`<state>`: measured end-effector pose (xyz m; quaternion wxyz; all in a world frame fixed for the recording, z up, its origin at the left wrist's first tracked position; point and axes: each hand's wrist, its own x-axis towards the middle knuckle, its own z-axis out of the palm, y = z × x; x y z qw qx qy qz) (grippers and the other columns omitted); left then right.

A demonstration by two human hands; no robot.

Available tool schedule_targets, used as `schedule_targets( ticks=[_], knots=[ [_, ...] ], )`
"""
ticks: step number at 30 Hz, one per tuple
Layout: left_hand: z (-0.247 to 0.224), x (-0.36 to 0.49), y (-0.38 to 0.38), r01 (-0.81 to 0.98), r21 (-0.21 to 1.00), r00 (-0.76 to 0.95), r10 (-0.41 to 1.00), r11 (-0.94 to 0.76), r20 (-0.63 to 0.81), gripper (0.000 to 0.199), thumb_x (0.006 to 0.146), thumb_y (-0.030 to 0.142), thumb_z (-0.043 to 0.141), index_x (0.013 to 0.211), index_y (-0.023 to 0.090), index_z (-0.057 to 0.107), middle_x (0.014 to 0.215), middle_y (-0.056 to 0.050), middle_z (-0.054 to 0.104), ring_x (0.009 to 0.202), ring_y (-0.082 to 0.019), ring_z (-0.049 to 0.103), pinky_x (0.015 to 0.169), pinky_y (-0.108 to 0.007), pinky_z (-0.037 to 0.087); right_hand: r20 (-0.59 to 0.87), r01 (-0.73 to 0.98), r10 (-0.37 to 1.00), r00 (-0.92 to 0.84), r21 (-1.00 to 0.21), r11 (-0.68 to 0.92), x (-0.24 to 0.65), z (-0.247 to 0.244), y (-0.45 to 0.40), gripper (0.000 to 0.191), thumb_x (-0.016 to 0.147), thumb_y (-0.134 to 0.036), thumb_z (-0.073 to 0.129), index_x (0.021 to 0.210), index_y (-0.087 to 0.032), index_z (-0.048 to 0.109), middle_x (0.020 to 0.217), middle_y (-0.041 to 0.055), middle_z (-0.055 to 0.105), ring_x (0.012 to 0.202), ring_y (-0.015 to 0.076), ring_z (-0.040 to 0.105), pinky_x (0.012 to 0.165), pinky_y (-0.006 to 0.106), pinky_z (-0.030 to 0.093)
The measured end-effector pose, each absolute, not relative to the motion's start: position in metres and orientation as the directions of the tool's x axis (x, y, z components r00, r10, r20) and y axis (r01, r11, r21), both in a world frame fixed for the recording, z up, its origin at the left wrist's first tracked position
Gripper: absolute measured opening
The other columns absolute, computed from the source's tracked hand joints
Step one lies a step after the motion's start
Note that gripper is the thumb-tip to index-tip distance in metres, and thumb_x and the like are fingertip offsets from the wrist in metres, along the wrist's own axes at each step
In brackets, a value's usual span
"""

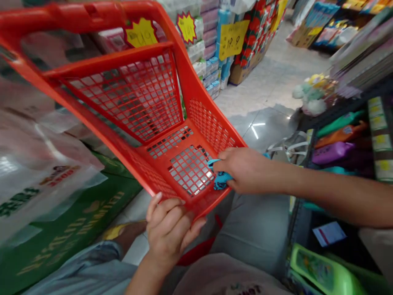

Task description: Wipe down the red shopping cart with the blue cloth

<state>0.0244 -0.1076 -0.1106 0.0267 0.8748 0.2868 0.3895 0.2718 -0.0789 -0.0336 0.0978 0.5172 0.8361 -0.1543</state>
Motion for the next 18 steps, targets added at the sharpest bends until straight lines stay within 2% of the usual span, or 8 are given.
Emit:
schedule_targets(
  ticks=[4,7,10,12,16,18],
  knots=[
    [-0.112,0.019,-0.100,0.424,0.215,0.586,0.448,-0.880,0.675,0.017,0.088,0.036,0.070,0.079,0.022,0.067,0.070,0.004,0.067,0.084,-0.015,0.063,0.114,-0.039,0.034,-0.520,0.862,0.732,-0.441,-0.018,0.506,0.258,-0.032,-0.044,0.026,0.084,-0.019,0.058,0.107,-0.022,0.070,0.101,0.0067,0.070,0.093,0.0232,0.065,0.075,0.033,0.048],
    [-0.113,0.012,-0.095,0.361,0.195,0.655,0.397,-0.912,0.643,0.016,0.091,0.036,0.066,0.087,0.021,0.070,0.074,0.002,0.071,0.086,-0.016,0.064,0.114,-0.039,0.033,-0.628,0.830,0.674,-0.389,0.078,0.552,0.246,-0.039,-0.030,0.029,0.084,-0.016,0.060,0.111,-0.021,0.070,0.105,0.0065,0.071,0.098,0.0229,0.065,0.081,0.033,0.049],
    [-0.115,0.004,-0.090,0.303,0.182,0.695,0.347,-0.936,0.630,0.011,0.091,0.032,0.067,0.092,0.022,0.073,0.077,0.002,0.073,0.085,-0.016,0.065,0.112,-0.038,0.036,-0.712,0.821,0.603,-0.360,0.066,0.567,0.239,-0.044,-0.030,0.032,0.081,-0.012,0.065,0.111,-0.021,0.070,0.104,0.0051,0.072,0.096,0.0195,0.066,0.083,0.031,0.050],
    [-0.118,0.001,-0.087,0.276,0.174,0.689,0.321,-0.945,0.650,0.009,0.089,0.030,0.070,0.092,0.022,0.073,0.076,0.003,0.073,0.083,-0.015,0.065,0.110,-0.037,0.037,-0.739,0.838,0.584,-0.335,0.049,0.543,0.239,-0.046,-0.032,0.034,0.082,-0.014,0.064,0.114,-0.022,0.069,0.106,0.0056,0.072,0.095,0.0205,0.067,0.081,0.031,0.051],
    [-0.121,0.001,-0.085,0.260,0.191,0.663,0.319,-0.946,0.678,0.007,0.089,0.028,0.071,0.090,0.021,0.073,0.073,0.004,0.073,0.080,-0.014,0.065,0.112,-0.036,0.036,-0.734,0.856,0.591,-0.335,0.025,0.516,0.245,-0.054,-0.028,0.033,0.087,-0.018,0.060,0.119,-0.022,0.067,0.108,0.0057,0.072,0.098,0.0229,0.067,0.080,0.033,0.051],
    [-0.121,0.002,-0.085,0.261,0.192,0.659,0.320,-0.946,0.680,0.007,0.090,0.027,0.069,0.089,0.021,0.072,0.072,0.005,0.072,0.079,-0.014,0.065,0.113,-0.036,0.035,-0.681,0.890,0.653,-0.332,0.004,0.457,0.246,-0.063,-0.018,0.027,0.085,-0.016,0.065,0.111,-0.020,0.071,0.100,0.0035,0.072,0.097,0.0209,0.067,0.083,0.031,0.050]
  ],
)
